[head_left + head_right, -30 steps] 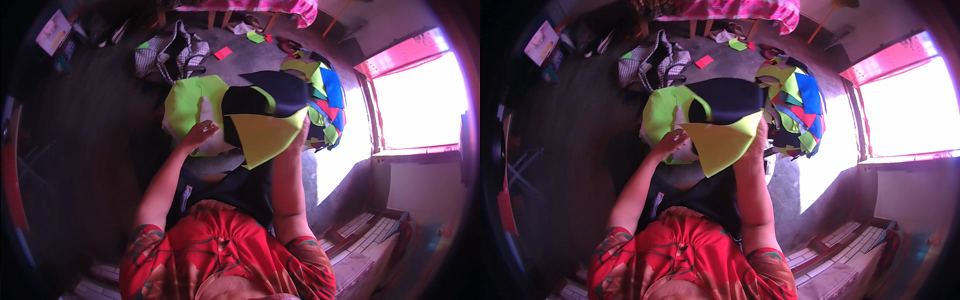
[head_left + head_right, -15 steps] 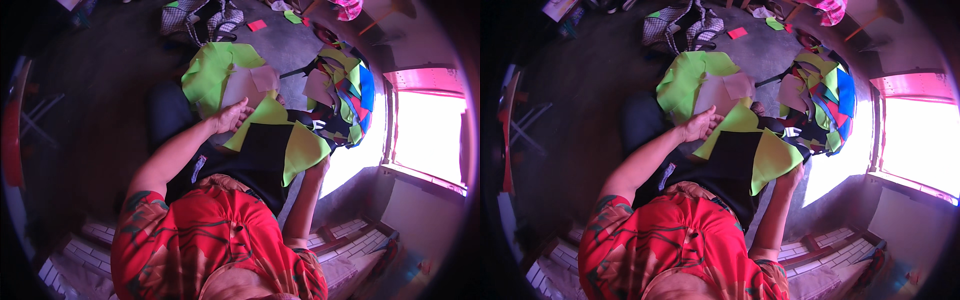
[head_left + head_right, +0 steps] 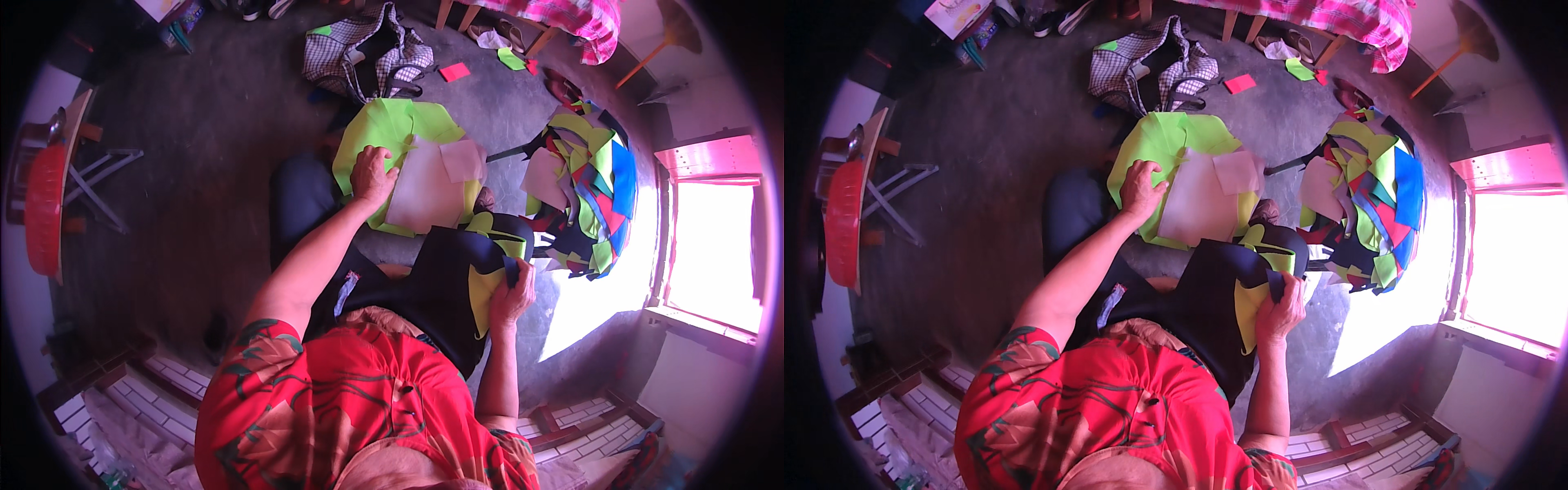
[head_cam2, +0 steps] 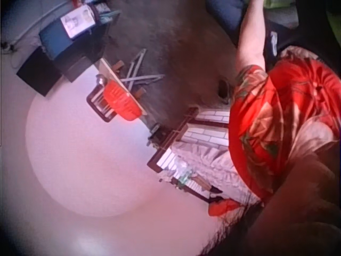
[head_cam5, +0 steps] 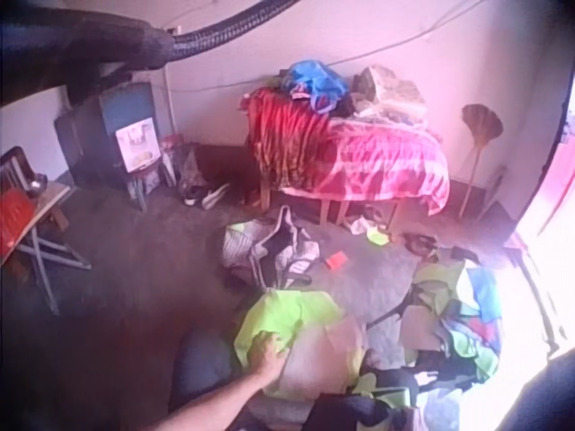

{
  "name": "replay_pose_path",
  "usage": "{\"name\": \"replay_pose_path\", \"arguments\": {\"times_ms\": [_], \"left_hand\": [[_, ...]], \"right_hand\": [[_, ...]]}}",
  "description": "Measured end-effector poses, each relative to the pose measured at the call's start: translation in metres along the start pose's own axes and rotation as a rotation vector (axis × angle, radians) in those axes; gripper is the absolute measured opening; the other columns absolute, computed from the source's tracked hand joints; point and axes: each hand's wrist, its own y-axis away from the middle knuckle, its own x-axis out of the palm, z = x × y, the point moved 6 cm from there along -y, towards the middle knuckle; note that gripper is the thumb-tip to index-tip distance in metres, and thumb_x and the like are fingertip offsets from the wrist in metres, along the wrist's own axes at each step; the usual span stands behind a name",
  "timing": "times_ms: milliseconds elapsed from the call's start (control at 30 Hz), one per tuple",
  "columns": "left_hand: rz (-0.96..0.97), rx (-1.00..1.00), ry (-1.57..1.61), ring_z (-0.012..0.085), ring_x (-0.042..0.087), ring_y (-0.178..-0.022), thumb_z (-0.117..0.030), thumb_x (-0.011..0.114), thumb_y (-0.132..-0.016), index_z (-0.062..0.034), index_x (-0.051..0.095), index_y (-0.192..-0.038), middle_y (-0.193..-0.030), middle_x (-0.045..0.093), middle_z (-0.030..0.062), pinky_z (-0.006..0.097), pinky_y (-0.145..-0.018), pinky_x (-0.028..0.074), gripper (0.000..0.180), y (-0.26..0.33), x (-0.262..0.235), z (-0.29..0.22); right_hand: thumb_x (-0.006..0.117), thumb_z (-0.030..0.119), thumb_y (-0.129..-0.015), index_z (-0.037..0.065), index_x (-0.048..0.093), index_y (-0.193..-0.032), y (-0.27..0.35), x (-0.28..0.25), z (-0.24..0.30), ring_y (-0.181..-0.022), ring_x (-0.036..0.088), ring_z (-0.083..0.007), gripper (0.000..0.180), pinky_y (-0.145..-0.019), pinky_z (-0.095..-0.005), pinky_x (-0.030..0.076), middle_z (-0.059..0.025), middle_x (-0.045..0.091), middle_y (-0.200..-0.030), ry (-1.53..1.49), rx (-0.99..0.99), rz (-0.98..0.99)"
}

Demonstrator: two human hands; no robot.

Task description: The person sits on the floor and sorts through a pile of colorful fabric pieces. They pick up individual pieces, examine them, and place them into a separate stack on their lap.

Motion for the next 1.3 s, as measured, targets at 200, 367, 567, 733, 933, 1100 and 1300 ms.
{"name": "replay_pose_path", "arguments": {"times_ms": [200,367,567,733,933,1100,1300], "left_hand": [[0.129,-0.014,-0.269,0.0278,0.05,-0.1,-0.021,0.076,-0.069,-0.0084,0.059,-0.093,-0.104,0.052,0.0085,0.041,-0.078,0.047,0.032,-0.006,0.013,0.001],[0.145,0.061,-0.44,0.0285,0.051,-0.096,-0.018,0.066,-0.075,-0.0073,0.058,-0.091,-0.1,0.052,0.0088,0.043,-0.076,0.046,0.021,-0.009,0.023,0.005],[0.116,0.089,-0.456,0.0274,0.053,-0.093,-0.017,0.061,-0.078,-0.0061,0.06,-0.086,-0.099,0.054,0.0083,0.042,-0.073,0.047,0.014,-0.013,0.025,0.013],[0.173,0.114,-0.456,0.0277,0.053,-0.095,-0.029,0.069,-0.076,-0.0066,0.059,-0.092,-0.101,0.053,0.0087,0.041,-0.074,0.048,0.029,-0.013,0.018,-0.004],[0.128,0.22,-0.576,0.0299,0.059,-0.083,-0.016,0.059,-0.078,-0.0065,0.06,-0.086,-0.09,0.058,0.0105,0.044,-0.07,0.05,0.012,-0.019,0.031,0.005],[0.071,-0.137,-0.207,0.034,0.063,-0.079,-0.015,0.054,-0.079,-0.0026,0.06,-0.084,-0.085,0.064,0.0145,0.044,-0.067,0.05,0.015,-0.041,-0.001,0.004],[0.025,-0.485,1.086,0.0134,0.058,-0.08,-0.017,0.057,-0.084,-0.0059,0.06,-0.092,-0.087,0.061,0.0049,0.03,-0.069,0.048,0.014,-0.062,-0.022,0.035]], "right_hand": [[0.047,-0.004,-0.07,0.003,0.056,-0.098,-0.003,-0.001,-0.001,-0.081,0.059,-0.0369,0.03,-0.069,-0.0399,0.047,-0.0153,0.057,-0.086,0.003,0.004,-0.005],[0.049,0.002,-0.068,0.005,0.056,-0.097,-0.004,-0.001,-0.003,-0.078,0.059,-0.0356,0.03,-0.064,-0.0399,0.048,-0.0136,0.057,-0.085,0.017,-0.021,-0.026],[0.049,0.001,-0.068,0.006,0.057,-0.096,-0.006,-0.002,0.0,-0.077,0.059,-0.0355,0.03,-0.065,-0.0398,0.048,-0.0138,0.057,-0.084,-0.022,-0.009,-0.031],[0.049,0.0,-0.067,0.005,0.056,-0.096,-0.006,-0.004,-0.002,-0.077,0.059,-0.0357,0.03,-0.066,-0.0401,0.047,-0.0142,0.057,-0.084,-0.018,0.0,-0.052],[0.047,-0.003,-0.067,0.005,0.057,-0.097,-0.003,-0.004,-0.004,-0.079,0.06,-0.0362,0.032,-0.068,-0.0389,0.048,-0.0143,0.058,-0.085,-0.049,0.001,-0.053],[0.049,-0.002,-0.064,0.004,0.057,-0.096,-0.005,-0.007,-0.007,-0.077,0.058,-0.0368,0.034,-0.066,-0.0404,0.047,-0.0152,0.056,-0.084,-0.029,-0.026,-0.065],[0.049,-0.003,-0.063,0.003,0.057,-0.096,-0.009,-0.01,0.001,-0.075,0.058,-0.0363,0.035,-0.065,-0.0403,0.046,-0.0151,0.055,-0.084,-0.05,-0.039,-0.06]]}}
